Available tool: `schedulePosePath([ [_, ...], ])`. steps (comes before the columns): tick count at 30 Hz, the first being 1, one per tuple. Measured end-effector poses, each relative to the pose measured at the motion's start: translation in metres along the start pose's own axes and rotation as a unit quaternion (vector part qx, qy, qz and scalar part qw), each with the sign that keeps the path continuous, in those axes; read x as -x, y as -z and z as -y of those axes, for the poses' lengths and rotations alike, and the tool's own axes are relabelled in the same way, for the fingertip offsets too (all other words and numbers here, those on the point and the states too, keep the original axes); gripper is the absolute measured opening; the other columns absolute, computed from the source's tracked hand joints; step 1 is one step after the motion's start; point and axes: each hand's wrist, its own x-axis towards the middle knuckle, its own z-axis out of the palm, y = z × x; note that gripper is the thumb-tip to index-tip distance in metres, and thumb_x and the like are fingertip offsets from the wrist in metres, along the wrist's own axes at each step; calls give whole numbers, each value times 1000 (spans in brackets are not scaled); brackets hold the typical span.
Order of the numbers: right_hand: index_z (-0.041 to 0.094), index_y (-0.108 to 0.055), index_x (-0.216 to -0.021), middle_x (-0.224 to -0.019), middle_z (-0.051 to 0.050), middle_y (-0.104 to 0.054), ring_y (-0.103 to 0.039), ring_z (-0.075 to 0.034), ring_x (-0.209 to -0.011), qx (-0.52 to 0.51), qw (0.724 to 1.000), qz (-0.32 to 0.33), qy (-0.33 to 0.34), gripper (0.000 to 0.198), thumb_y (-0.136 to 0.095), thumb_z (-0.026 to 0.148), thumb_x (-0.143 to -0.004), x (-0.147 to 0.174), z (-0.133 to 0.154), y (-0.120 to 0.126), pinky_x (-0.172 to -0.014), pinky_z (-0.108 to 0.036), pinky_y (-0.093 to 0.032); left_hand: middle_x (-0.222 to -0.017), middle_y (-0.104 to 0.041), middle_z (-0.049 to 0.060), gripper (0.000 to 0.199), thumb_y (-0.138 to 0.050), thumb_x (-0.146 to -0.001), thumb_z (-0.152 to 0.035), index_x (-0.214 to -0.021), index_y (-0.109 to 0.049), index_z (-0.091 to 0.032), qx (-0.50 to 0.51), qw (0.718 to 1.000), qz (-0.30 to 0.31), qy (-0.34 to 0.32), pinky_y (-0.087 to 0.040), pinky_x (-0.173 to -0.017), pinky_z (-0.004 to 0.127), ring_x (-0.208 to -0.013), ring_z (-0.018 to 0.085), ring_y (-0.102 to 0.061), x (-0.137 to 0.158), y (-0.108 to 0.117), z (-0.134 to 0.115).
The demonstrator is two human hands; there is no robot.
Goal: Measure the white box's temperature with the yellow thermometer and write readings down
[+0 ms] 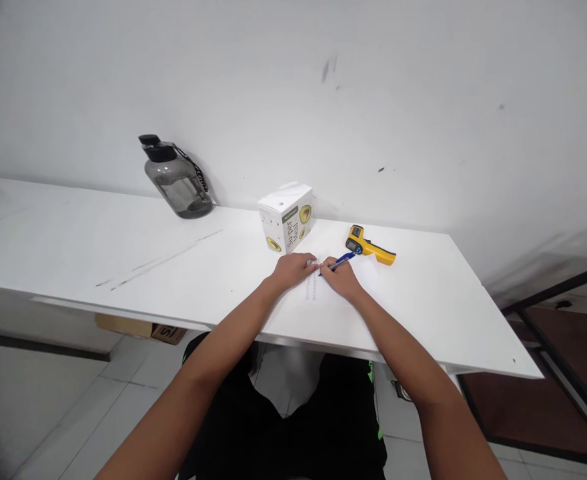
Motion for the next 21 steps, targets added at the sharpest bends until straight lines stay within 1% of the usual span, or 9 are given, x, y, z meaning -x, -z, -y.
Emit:
schedulePosePath([
  [8, 21, -57, -61, -59, 2, -53, -47, -15, -62, 4, 1000, 8, -14, 19, -53, 36, -72, 0, 3, 1, -59, -27, -37, -114, -73, 2, 36, -45, -93, -47, -117, -65, -28, 0, 1000, -6, 0, -47, -80, 33, -106, 25, -66, -2, -2, 1],
  [16, 21, -59, -65, -63, 0, -58, -50, -16, -65, 9, 1000, -4, -4, 22, -52, 38, -75, 0, 1, -1, -63, -29, -40, -114, -73, 2, 36, -44, -94, -47, -118, -65, -29, -1, 1000, -1, 2, -48, -82, 32, -106, 23, -65, 0, 1, -1],
  [21, 21, -58, -65, -64, 0, -59, -52, -17, -67, 5, 1000, -18, 2, 23, -51, 40, -76, -1, -2, 0, -66, -30, -41, -114, -72, 2, 37, -44, -94, -48, -118, -64, -29, -2, 1000, 1, 4, -47, -82, 32, -107, 23, -65, 1, 2, -2],
])
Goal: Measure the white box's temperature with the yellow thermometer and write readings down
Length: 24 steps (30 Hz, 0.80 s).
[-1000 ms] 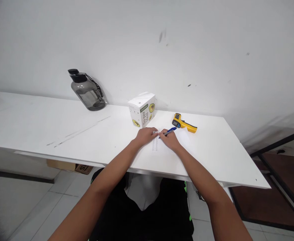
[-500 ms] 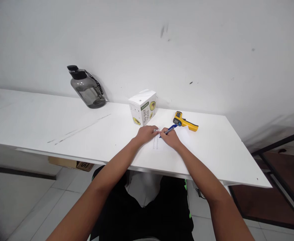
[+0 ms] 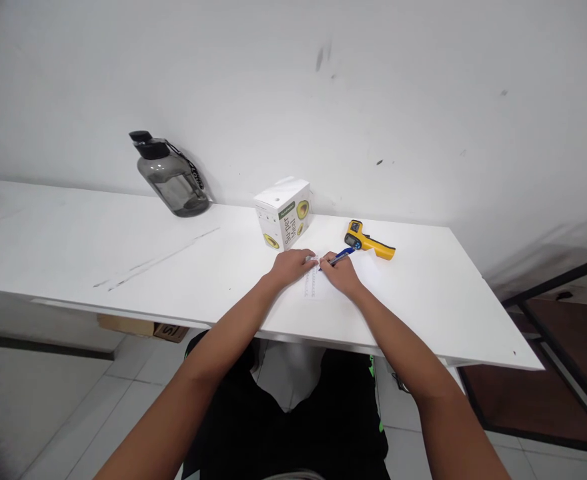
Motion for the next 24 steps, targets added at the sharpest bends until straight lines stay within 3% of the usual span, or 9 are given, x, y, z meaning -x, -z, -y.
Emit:
schedulePosePath([
  [24, 21, -55, -63, -59, 2, -52, -47, -15, -63, 1, 1000, -5, -10, 21, -52, 38, -76, 2, 2, 0, -61, -28, -37, -112, -73, 3, 38, -44, -94, -47, -118, -65, -27, 1, 1000, -5, -7, -46, -78, 34, -106, 26, -66, -3, -4, 2],
])
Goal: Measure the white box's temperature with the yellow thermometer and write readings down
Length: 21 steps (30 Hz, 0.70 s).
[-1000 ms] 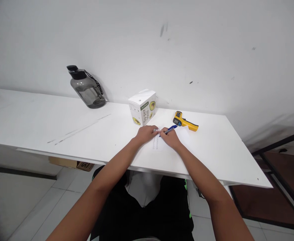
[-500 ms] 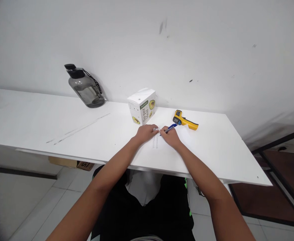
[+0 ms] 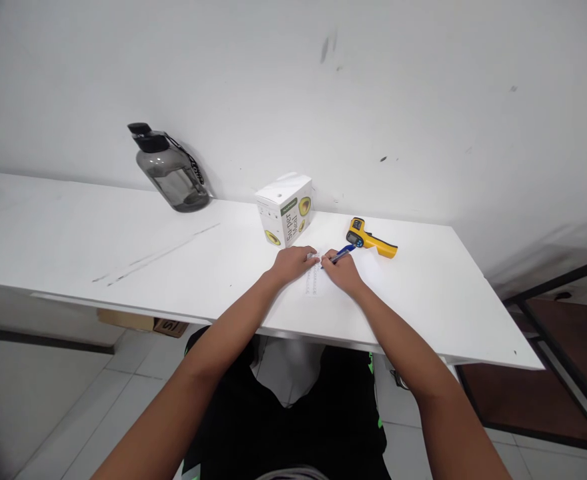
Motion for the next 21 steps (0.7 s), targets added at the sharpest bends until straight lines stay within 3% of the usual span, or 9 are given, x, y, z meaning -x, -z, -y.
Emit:
schedulePosePath([
  [10, 21, -55, -61, -61, 2, -55, -48, -16, -66, 8, 1000, 23, -1, 20, -52, 36, -74, 0, 3, 2, -64, -28, -38, -114, -72, 3, 35, -46, -93, -45, -118, -64, -28, 9, 1000, 4, 1, -46, -80, 34, -109, 25, -64, 2, 3, -1],
  [16, 22, -53, -63, -64, 1, -56, -51, -17, -69, -6, 1000, -12, -2, 24, -51, 40, -78, -2, 0, 3, -67, -29, -41, -109, -73, 3, 37, -45, -94, -49, -117, -65, -29, 2, 1000, 1, 1, -47, -80, 32, -104, 24, -66, 1, 1, 1],
  [21, 24, -60, -85, -66, 1, -60, -57, -19, -67, 84, 995, -42, 32, 30, -49, 51, -87, 0, -1, 6, -66, -30, -42, -110, -74, 2, 36, -45, -94, -46, -120, -64, -28, 4, 1000, -17, 0, -47, -79, 31, -104, 22, -66, 3, 3, 0],
])
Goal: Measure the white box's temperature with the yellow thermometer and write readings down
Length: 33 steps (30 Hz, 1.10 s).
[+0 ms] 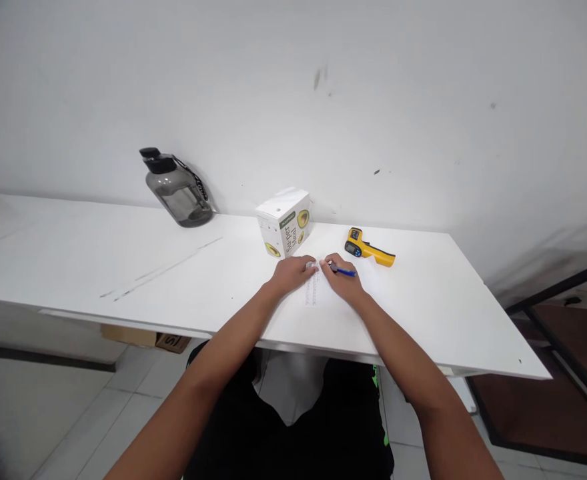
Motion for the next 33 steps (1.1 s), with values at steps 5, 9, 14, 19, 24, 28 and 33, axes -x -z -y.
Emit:
schedulePosePath([
  [5, 25, -60, -113, -93, -5, -70, -63, -22, -80, 110, 992, 4, 69, 31, -46, 42, -92, -3, -8, 5, -75, -33, -46, -103, -75, 3, 43, -31, -99, -43, -111, -68, -27, 11, 992, -118, -49, -47, -78, 31, -95, 19, -68, 2, 5, 1],
  [9, 25, -59, -122, -105, -6, -70, -65, -23, -89, 140, 989, -1, 41, 35, -45, 26, -89, -7, -15, 5, -79, -36, -48, -96, -74, 9, 47, -30, -98, -44, -107, -70, -22, 35, 971, -237, -26, -48, -84, 33, -92, 21, -68, 3, 11, 11],
  [14, 22, -56, -129, -109, -8, -70, -65, -24, -94, 159, 987, 5, 38, 42, -42, 21, -89, -9, -17, 4, -83, -37, -50, -96, -64, 12, 38, -39, -95, -42, -109, -67, -20, 89, 926, -366, 34, -50, -88, 35, -97, 22, -63, 0, 12, 21],
  [19, 21, -57, -129, -122, -9, -67, -64, -24, -106, 176, 983, 12, 48, 41, -38, 25, -93, -9, -20, 1, -89, -37, -50, -137, -39, 21, 58, -63, -83, -42, -132, -45, -15, 138, 866, -477, 56, -33, -114, 47, -138, 31, -35, -10, 6, 26],
  [24, 23, -58, -128, -121, -8, -65, -63, -24, -102, 222, 972, 37, 75, 40, -35, 28, -95, -9, -21, 2, -82, -35, -51, -153, -22, 23, 98, -78, -72, -41, -146, -17, -19, 176, 867, -454, 106, -18, -121, 53, -148, 34, -16, -21, 1, 30],
  [28, 16, -56, -132, -117, -16, -62, -58, -29, -105, 288, 952, -21, 101, 45, -35, 27, -94, -17, -19, 13, -88, -41, -47, -153, -28, 21, 105, -79, -69, -40, -148, -12, -21, 255, 859, -408, 175, -24, -119, 53, -147, 35, -23, -26, -4, 32],
  [33, 16, -42, -143, -145, -21, -43, -31, -39, -137, 350, 928, -127, 10, 57, -46, 31, -89, -32, -37, 31, -107, -64, -23, -144, -42, 14, 96, -78, -69, -46, -144, -21, -27, 315, 854, -367, 190, -41, -109, 50, -136, 32, -42, -24, -6, 36],
])
